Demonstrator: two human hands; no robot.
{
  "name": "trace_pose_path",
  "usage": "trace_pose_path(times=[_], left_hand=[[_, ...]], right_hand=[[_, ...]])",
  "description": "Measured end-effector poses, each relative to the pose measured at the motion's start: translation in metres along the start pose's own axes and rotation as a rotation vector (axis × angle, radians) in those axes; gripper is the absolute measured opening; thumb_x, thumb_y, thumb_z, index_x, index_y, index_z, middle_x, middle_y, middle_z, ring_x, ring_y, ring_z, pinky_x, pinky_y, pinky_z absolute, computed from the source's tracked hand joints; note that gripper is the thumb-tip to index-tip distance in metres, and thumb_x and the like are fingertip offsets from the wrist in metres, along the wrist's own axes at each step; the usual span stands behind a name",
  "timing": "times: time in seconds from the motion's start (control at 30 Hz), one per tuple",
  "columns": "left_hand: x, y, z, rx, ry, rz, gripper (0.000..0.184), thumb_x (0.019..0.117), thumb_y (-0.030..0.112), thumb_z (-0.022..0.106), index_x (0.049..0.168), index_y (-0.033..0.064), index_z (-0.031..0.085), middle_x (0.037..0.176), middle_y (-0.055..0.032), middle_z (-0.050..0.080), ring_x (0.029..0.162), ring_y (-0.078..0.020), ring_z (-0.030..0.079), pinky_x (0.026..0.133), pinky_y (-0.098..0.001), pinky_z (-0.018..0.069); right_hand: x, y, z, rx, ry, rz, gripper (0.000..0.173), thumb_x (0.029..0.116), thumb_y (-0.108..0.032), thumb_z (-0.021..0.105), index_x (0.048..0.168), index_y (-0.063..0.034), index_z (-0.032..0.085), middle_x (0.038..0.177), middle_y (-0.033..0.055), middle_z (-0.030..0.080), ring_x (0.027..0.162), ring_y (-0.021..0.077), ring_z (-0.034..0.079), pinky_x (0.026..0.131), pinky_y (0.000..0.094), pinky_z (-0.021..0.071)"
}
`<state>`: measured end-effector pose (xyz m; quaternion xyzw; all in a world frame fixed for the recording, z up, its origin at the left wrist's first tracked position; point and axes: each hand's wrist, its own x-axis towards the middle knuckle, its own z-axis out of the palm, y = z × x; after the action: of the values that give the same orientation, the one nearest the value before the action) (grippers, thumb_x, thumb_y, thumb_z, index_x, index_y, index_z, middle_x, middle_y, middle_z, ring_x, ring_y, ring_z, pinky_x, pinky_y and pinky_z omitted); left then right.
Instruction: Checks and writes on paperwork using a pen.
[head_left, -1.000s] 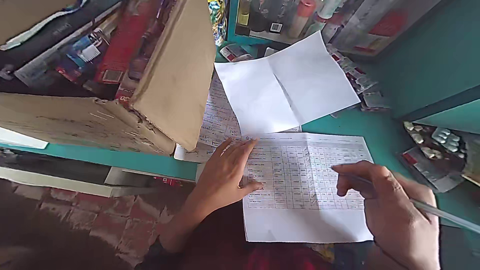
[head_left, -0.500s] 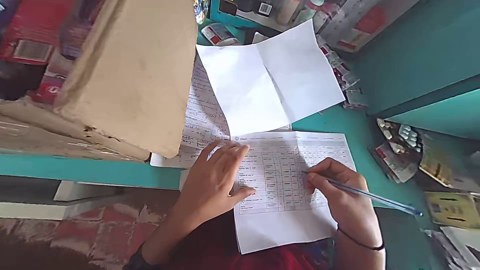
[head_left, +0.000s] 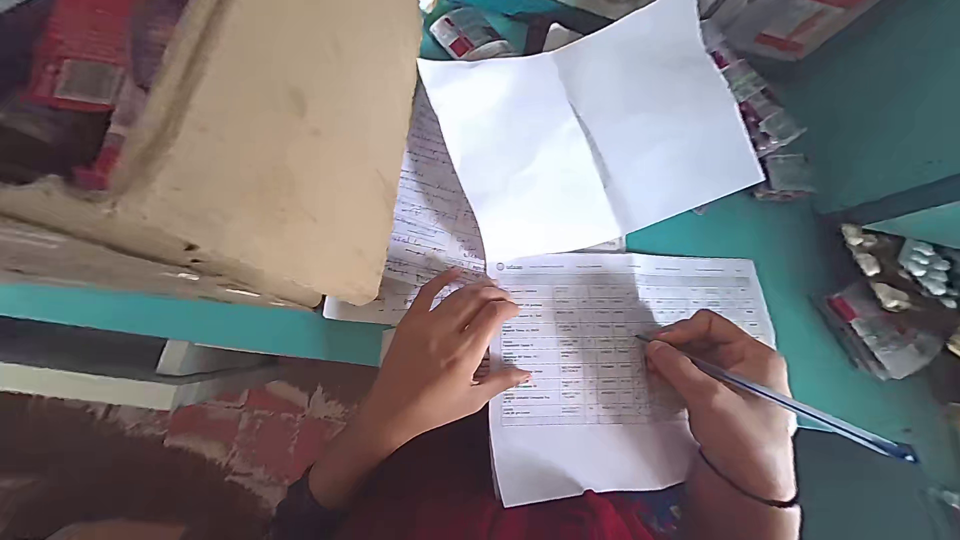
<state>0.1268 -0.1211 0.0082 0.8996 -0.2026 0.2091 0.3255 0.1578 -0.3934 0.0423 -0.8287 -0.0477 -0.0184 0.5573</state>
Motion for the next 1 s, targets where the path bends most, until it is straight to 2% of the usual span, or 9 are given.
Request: trace_pose_path(times=[0.13, 0.23, 0.37, 0.63, 0.8, 1.0], left_hand=[[0.0, 0.0, -0.002, -0.009, -0.016, -0.001, 0.045, 0.0865, 0.048, 0.074, 0.109, 0.0082, 0.073, 0.117, -0.0068, 0.072, 0.124, -0.0194, 0.062, 0.118, -0.0492, 0.033], [0.001, -0.001, -0.001, -0.005, -0.021, 0.006, 0.044, 0.0868, 0.049, 0.073, 0.106, 0.0087, 0.074, 0.119, -0.0073, 0.071, 0.125, -0.0199, 0.061, 0.118, -0.0492, 0.0326], [0.0, -0.001, 0.001, -0.004, -0.013, 0.002, 0.042, 0.0869, 0.049, 0.072, 0.102, 0.0097, 0.075, 0.119, -0.0072, 0.071, 0.124, -0.02, 0.061, 0.117, -0.0494, 0.0341], [0.0, -0.001, 0.0, 0.009, -0.032, -0.008, 0.043, 0.0902, 0.052, 0.067, 0.099, 0.0103, 0.075, 0.126, -0.0085, 0.069, 0.126, -0.0199, 0.06, 0.116, -0.0469, 0.0355], [-0.001, -0.001, 0.002, 0.008, -0.013, -0.021, 0.046, 0.0925, 0.056, 0.063, 0.098, 0.0111, 0.073, 0.126, -0.0084, 0.069, 0.124, -0.0188, 0.061, 0.115, -0.0466, 0.036], [-0.001, -0.001, 0.003, 0.041, 0.008, -0.01, 0.047, 0.0904, 0.058, 0.064, 0.098, 0.0122, 0.074, 0.124, -0.0081, 0.07, 0.122, -0.0195, 0.062, 0.113, -0.0446, 0.0387]], right_hand=[[0.002, -0.004, 0.003, -0.195, -0.017, -0.028, 0.008, 0.0804, -0.012, 0.065, 0.084, -0.0166, 0.06, 0.068, -0.0187, 0.061, 0.056, -0.0101, 0.056, 0.05, 0.0088, 0.0467], [0.007, -0.004, -0.003, -0.247, -0.064, -0.058, 0.005, 0.079, -0.014, 0.066, 0.082, -0.0155, 0.062, 0.068, -0.0182, 0.06, 0.058, -0.012, 0.055, 0.051, 0.0072, 0.0446], [0.012, 0.008, -0.007, -0.139, -0.102, -0.128, 0.01, 0.0787, -0.011, 0.065, 0.082, -0.0198, 0.063, 0.075, -0.0195, 0.064, 0.066, -0.0105, 0.059, 0.058, 0.0078, 0.0488], [0.011, 0.013, -0.007, -0.067, -0.104, -0.173, 0.011, 0.0785, -0.008, 0.066, 0.084, -0.0175, 0.065, 0.079, -0.0176, 0.067, 0.068, -0.0094, 0.061, 0.061, 0.0087, 0.0514], [0.012, 0.014, -0.007, -0.095, -0.091, -0.173, 0.007, 0.0784, -0.008, 0.066, 0.081, -0.014, 0.065, 0.076, -0.0153, 0.067, 0.065, -0.0098, 0.06, 0.058, 0.0082, 0.05], [0.012, 0.012, -0.003, -0.108, -0.024, -0.133, 0.007, 0.0774, -0.009, 0.066, 0.08, -0.0144, 0.064, 0.071, -0.0147, 0.065, 0.059, -0.0087, 0.058, 0.053, 0.0094, 0.0478]])
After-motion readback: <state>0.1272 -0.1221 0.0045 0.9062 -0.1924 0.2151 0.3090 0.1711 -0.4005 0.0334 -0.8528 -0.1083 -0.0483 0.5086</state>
